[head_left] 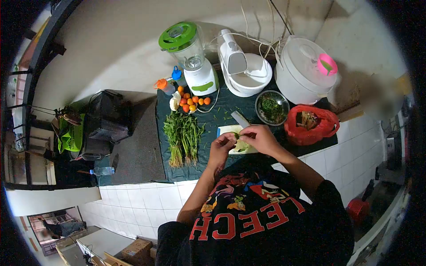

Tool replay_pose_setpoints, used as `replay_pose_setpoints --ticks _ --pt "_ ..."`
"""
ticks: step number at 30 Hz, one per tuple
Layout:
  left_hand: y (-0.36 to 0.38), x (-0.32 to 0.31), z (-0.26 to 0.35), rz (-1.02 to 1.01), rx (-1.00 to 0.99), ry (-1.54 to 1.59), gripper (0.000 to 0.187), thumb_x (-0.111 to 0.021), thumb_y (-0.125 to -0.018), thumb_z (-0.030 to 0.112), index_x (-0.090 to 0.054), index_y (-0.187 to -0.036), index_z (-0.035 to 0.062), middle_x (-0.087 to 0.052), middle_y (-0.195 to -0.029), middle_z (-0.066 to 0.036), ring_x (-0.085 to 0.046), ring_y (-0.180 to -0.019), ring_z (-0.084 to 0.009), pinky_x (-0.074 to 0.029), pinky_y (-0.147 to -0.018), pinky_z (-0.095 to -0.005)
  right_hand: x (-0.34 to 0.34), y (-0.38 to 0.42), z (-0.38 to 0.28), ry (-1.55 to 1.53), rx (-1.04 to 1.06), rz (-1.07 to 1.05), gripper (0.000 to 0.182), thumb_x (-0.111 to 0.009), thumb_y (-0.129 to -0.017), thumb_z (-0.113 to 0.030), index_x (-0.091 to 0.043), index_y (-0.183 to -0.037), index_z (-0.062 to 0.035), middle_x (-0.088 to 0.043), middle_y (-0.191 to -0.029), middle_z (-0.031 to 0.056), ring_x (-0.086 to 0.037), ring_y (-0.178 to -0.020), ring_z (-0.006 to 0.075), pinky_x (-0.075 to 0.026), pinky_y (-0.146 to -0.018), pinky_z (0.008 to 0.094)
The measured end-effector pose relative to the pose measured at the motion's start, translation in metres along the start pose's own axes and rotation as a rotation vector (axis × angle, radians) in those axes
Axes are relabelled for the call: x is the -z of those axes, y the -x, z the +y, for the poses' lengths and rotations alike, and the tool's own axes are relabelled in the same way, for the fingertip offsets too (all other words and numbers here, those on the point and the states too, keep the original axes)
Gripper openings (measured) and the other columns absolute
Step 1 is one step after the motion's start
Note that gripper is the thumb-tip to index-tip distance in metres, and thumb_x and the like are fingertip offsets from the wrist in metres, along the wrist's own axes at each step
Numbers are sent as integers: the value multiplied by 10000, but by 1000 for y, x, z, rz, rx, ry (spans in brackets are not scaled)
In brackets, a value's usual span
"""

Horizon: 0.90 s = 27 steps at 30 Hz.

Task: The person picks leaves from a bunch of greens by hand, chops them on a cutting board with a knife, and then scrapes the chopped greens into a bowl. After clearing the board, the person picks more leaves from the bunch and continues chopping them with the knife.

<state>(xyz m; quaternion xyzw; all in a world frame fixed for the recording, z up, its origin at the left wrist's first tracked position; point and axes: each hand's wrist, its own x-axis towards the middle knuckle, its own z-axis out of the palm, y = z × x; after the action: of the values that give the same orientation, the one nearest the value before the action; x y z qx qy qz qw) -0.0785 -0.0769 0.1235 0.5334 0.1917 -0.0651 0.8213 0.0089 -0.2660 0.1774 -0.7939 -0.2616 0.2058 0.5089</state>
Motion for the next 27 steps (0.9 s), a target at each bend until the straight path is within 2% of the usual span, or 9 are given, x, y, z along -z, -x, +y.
replay_pose_setpoints --ticks 7,10,12,15,16,18,22,24,27 --pt "-1 -4 5 -34 -139 -327 183 -674 -984 148 -670 -1125 32 -670 -978 4 -590 -880 -88 -495 -819 -260 -9 2 14 55 4 15 234 -730 -896 -142 -703 -1052 31 -738 -893 161 -723 -789 208 -553 -726 342" --pt "-6 0 3 -113 -135 -329 196 -665 -998 167 -673 -1110 7 -672 -975 -1 -601 -906 -95 -483 -822 -254 -8 -1 14 67 23 -14 210 -702 -892 -129 -693 -1015 41 -727 -886 187 -727 -787 248 -546 -711 362" --pt "-7 2 1 -134 -104 -271 199 -662 -999 171 -665 -1110 5 -670 -984 -4 -602 -918 -97 -488 -835 -261 -9 -4 16 76 50 -47 202 -687 -850 -140 -679 -962 28 -704 -869 207 -712 -783 330 -548 -717 411" --pt "-8 2 5 -118 -77 -215 202 -658 -1001 169 -650 -1118 4 -670 -1002 -14 -612 -950 -107 -499 -858 -276 -11 -10 21 159 63 -46 185 -682 -856 -142 -676 -945 21 -693 -856 212 -701 -791 362 -540 -722 436" --pt "-10 3 8 -84 -75 -218 203 -655 -1001 162 -642 -1126 4 -671 -1011 -21 -623 -969 -114 -504 -869 -284 -16 -17 37 159 65 -47 185 -682 -856 -142 -676 -945 21 -693 -856 212 -701 -791 362 -540 -722 436" --pt "-17 6 14 -33 -65 -159 194 -655 -998 151 -639 -1127 7 -680 -1018 -31 -633 -986 -125 -509 -873 -291 -26 -40 75 234 138 201 160 -680 -871 -150 -683 -935 -4 -693 -845 195 -695 -806 367 -532 -732 444" --pt "-28 27 14 28 -78 -50 164 -658 -988 116 -636 -1121 22 -703 -1037 -46 -658 -1027 -152 -514 -883 -300 -22 -92 84 91 43 117 101 -668 -886 -127 -698 -929 -41 -707 -870 148 -689 -822 349 -537 -749 437" --pt "-33 35 7 26 -148 27 138 -669 -978 105 -639 -1098 42 -704 -1003 -26 -656 -989 -137 -513 -877 -294 -32 -120 102 125 85 111 113 -678 -883 -102 -694 -962 -22 -713 -886 152 -704 -822 320 -545 -748 399" --pt "-37 38 14 41 -56 72 49 -661 -979 83 -633 -1018 74 -646 -984 12 -596 -857 -103 -484 -804 -261 -49 -133 104 194 198 183 166 -693 -895 -96 -690 -1034 -7 -728 -910 140 -723 -839 269 -554 -764 353"
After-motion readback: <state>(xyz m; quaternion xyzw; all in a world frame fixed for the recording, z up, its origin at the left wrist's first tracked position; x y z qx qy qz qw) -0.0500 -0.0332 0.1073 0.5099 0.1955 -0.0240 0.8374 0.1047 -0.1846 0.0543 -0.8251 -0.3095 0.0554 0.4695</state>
